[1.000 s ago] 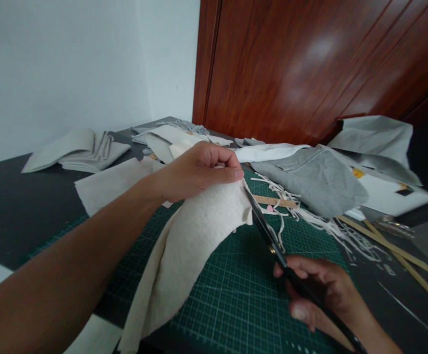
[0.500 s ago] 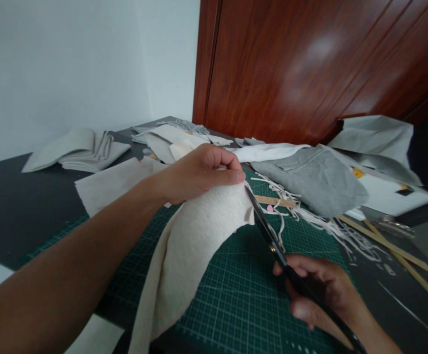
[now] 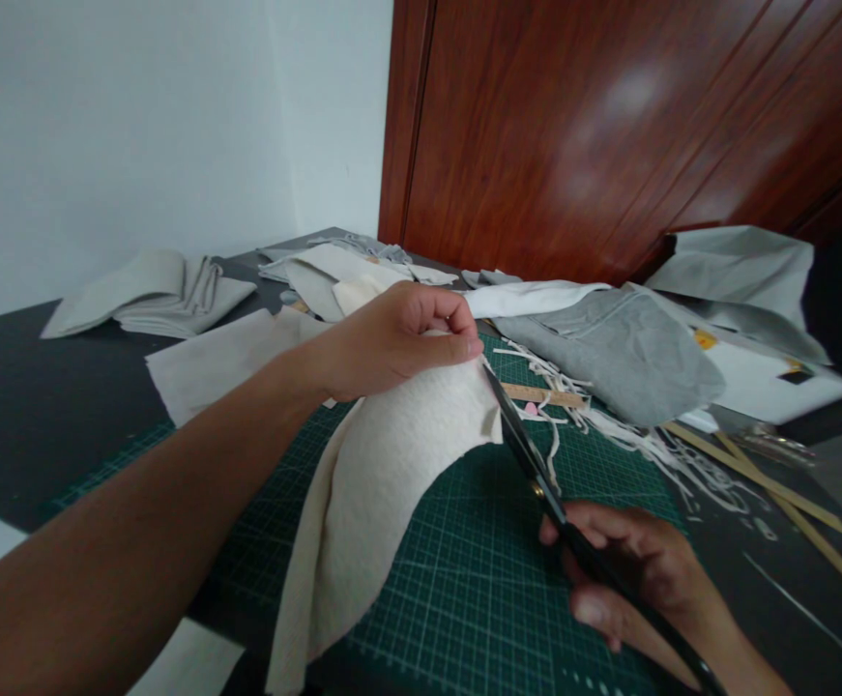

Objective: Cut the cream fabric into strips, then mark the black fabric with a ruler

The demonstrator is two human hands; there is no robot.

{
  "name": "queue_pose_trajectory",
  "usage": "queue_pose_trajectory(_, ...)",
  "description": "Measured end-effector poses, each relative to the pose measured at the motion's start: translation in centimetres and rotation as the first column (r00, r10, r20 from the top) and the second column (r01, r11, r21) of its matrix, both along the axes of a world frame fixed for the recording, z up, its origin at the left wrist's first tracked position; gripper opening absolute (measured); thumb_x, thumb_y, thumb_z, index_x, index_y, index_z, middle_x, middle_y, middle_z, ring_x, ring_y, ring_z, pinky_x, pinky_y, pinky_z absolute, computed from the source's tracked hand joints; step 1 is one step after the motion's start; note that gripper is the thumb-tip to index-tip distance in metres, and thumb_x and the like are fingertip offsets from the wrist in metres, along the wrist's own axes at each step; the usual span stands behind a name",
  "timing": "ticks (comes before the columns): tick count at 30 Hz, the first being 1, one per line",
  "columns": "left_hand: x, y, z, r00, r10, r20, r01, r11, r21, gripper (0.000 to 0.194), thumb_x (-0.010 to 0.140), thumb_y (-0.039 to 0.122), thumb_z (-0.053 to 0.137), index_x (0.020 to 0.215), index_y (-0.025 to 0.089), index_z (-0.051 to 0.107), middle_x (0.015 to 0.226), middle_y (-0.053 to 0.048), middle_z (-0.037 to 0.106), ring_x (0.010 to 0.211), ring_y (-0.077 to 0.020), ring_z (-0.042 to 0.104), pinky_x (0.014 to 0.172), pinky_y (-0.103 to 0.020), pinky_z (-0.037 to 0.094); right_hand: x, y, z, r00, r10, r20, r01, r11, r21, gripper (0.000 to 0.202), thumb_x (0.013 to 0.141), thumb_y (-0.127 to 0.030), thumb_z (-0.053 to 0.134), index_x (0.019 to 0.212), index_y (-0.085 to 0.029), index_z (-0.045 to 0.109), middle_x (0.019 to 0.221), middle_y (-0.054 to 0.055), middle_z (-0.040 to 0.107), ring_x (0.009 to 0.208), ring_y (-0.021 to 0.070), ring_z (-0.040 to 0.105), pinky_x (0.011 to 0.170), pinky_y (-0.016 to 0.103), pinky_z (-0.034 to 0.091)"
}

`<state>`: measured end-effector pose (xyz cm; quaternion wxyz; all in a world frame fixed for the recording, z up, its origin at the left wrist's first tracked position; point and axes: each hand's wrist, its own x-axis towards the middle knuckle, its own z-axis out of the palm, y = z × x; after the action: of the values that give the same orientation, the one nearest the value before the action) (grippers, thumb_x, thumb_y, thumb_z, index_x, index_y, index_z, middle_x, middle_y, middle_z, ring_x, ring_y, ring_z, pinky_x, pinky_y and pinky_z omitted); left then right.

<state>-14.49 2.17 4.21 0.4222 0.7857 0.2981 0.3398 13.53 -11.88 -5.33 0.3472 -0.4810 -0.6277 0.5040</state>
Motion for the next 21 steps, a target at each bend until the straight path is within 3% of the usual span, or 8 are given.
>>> queue_pose_trajectory(21,0.10,-0.29,0.37,1.000,0.016,0.017,-0.016,0.999,-0.049,0.017,0.091,0.022,0.063,0.077,0.013,0.067,0.062,0.003,0.059,0.050,-0.0052,0.047,0.044,-0.017,0.030,0.15,0.14,-0.11,0.996,0.019,0.089,-0.023,0.999,0.042,0.031,0.076,-0.043,0.084,0.097,-0.023,0.072,0.059,-0.006,0.049,0.045,0.0071,0.038,0.039,0.020,0.029)
